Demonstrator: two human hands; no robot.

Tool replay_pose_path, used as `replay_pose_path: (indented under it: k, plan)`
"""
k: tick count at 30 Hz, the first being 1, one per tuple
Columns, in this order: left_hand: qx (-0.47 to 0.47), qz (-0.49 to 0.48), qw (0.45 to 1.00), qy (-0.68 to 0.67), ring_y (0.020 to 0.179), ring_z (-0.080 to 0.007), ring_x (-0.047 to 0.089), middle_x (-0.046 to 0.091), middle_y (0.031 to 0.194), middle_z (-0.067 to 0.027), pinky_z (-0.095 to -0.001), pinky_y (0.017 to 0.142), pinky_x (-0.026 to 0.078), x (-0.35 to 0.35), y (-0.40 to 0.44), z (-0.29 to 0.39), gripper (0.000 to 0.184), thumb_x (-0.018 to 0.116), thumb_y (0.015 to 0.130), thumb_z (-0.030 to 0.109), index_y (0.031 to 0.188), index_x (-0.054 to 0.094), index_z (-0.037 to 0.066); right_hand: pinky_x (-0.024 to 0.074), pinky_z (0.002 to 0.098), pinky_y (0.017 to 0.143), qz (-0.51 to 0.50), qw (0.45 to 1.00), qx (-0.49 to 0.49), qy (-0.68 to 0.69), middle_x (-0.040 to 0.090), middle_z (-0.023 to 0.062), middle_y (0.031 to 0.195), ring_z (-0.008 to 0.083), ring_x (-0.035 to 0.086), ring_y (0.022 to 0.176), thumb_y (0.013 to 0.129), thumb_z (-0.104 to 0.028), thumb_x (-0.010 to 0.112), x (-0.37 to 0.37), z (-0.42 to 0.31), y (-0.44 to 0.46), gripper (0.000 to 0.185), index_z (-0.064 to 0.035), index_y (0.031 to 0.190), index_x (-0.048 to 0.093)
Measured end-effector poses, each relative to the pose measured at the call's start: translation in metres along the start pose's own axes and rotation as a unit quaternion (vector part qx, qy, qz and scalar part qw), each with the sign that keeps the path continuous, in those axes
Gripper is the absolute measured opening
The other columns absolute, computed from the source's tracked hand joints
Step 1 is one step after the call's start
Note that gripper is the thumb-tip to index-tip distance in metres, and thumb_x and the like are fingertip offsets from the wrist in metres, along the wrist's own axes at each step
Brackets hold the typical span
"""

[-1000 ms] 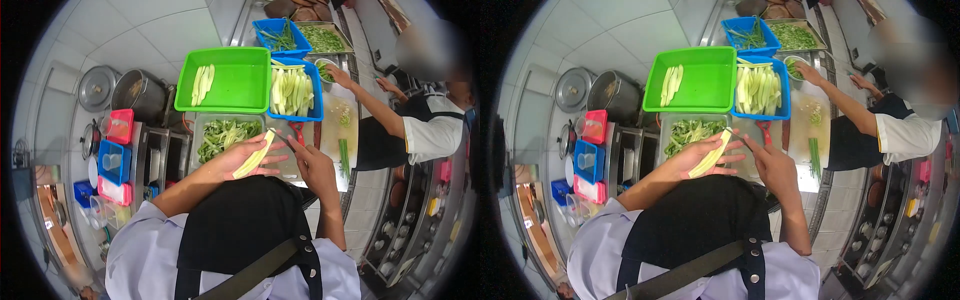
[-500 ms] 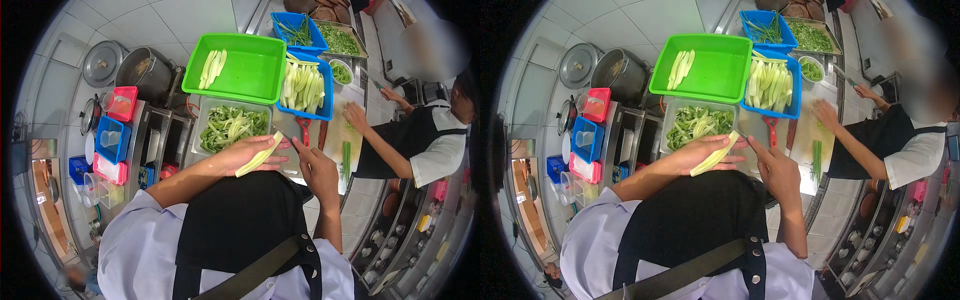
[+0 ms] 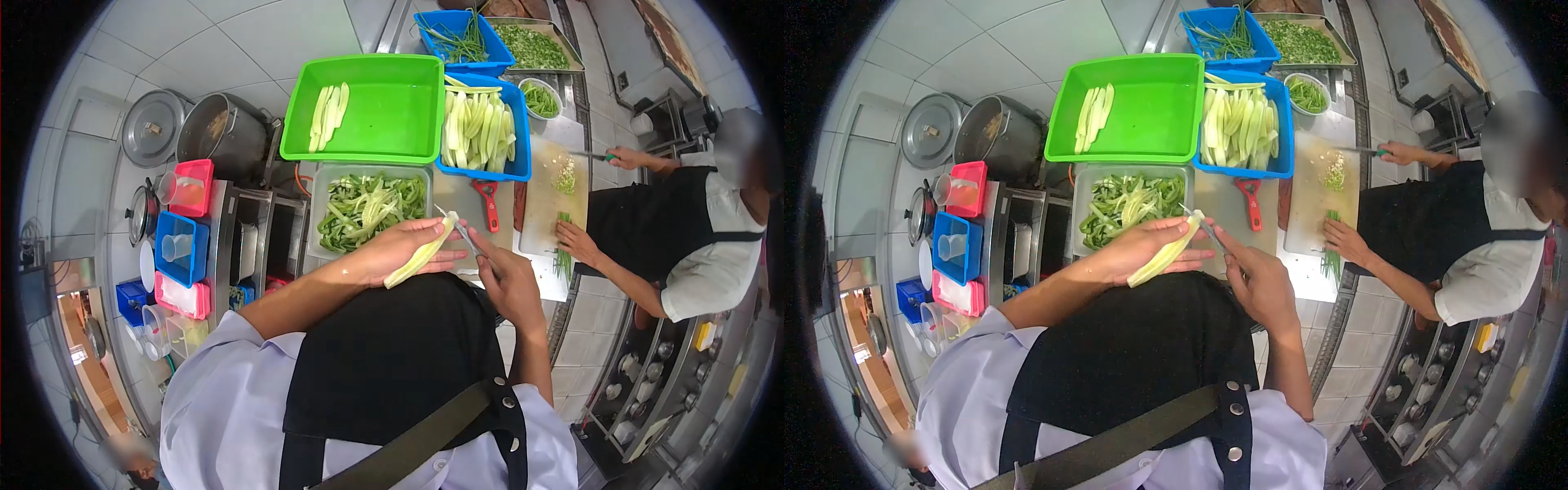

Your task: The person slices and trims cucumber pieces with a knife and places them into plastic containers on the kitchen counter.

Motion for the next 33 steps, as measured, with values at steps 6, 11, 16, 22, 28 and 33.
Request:
replay_pose_path:
  k: [6, 11, 16, 22, 28, 33]
  plan:
    - [0.008, 0.007, 1.0, -0.011, 0.148, -0.033, 0.059, 0.051, 0.163, -0.0124, -0.0428, 0.122, 0.052, -0.003, 0.001, -0.002, 0.051, 0.047, 0.122, 0.032, 0.167, 0.046, 0.008, 0.0569, 0.0458, 0.079, -0.022, 0.999, 0.041, 0.025, 0.077, 0.0237, 0.102, 0.0405, 0.074, 0.086, 0.102, -0.006, 0.07, 0.007, 0.0, -0.001, 0.051, -0.0162, 0.151, 0.069]
    - [0.031, 0.026, 0.999, -0.015, 0.146, -0.03, 0.06, 0.052, 0.166, -0.0102, -0.0426, 0.123, 0.051, -0.007, 0.002, 0.003, 0.052, 0.047, 0.122, 0.033, 0.166, 0.046, 0.007, 0.0559, 0.0399, 0.079, -0.003, 0.999, 0.024, 0.036, 0.077, 0.026, 0.101, 0.0345, 0.073, 0.08, 0.103, -0.001, 0.068, 0.015, -0.003, -0.001, 0.05, -0.0122, 0.152, 0.069]
    - [0.043, 0.01, 0.999, -0.016, 0.145, -0.0283, 0.06, 0.051, 0.168, -0.0094, -0.043, 0.125, 0.049, -0.011, 0.0, 0.003, 0.052, 0.048, 0.121, 0.032, 0.165, 0.046, 0.005, 0.057, 0.0387, 0.083, -0.024, 0.998, 0.032, 0.042, 0.078, 0.0259, 0.106, 0.0346, 0.076, 0.086, 0.102, -0.001, 0.068, 0.019, 0.007, -0.002, 0.05, -0.0115, 0.151, 0.069]
    - [0.052, 0.026, 0.998, -0.015, 0.147, -0.0259, 0.058, 0.051, 0.168, -0.0125, -0.0433, 0.126, 0.048, -0.01, 0.0, 0.004, 0.051, 0.047, 0.122, 0.029, 0.165, 0.045, 0.003, 0.0573, 0.0403, 0.083, -0.034, 0.998, 0.033, 0.049, 0.079, 0.0245, 0.107, 0.036, 0.075, 0.087, 0.103, -0.004, 0.069, 0.024, 0.01, -0.007, 0.049, -0.0136, 0.151, 0.069]
    - [0.06, 0.038, 0.997, -0.019, 0.148, -0.0258, 0.057, 0.051, 0.168, -0.0148, -0.0434, 0.126, 0.048, -0.013, 0.003, 0.0, 0.049, 0.046, 0.122, 0.027, 0.164, 0.046, 0.003, 0.0565, 0.0434, 0.081, -0.018, 0.998, 0.003, 0.059, 0.078, 0.0241, 0.109, 0.04, 0.072, 0.085, 0.104, -0.008, 0.069, 0.029, 0.014, -0.011, 0.049, -0.019, 0.153, 0.069]
    - [0.07, 0.032, 0.997, -0.018, 0.15, -0.0278, 0.056, 0.052, 0.167, -0.0153, -0.0436, 0.126, 0.048, -0.012, 0.005, 0.0, 0.048, 0.047, 0.122, 0.027, 0.163, 0.047, 0.002, 0.0564, 0.0453, 0.083, -0.046, 0.995, 0.032, 0.076, 0.078, 0.0233, 0.107, 0.0427, 0.071, 0.087, 0.104, -0.009, 0.068, 0.025, 0.013, -0.014, 0.051, -0.0218, 0.154, 0.068]
Point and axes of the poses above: each hand's wrist, its own y-axis towards the middle knuckle, its own x-axis out of the palm, z = x × y, the point moved 5 cm from there along y, towards the middle knuckle
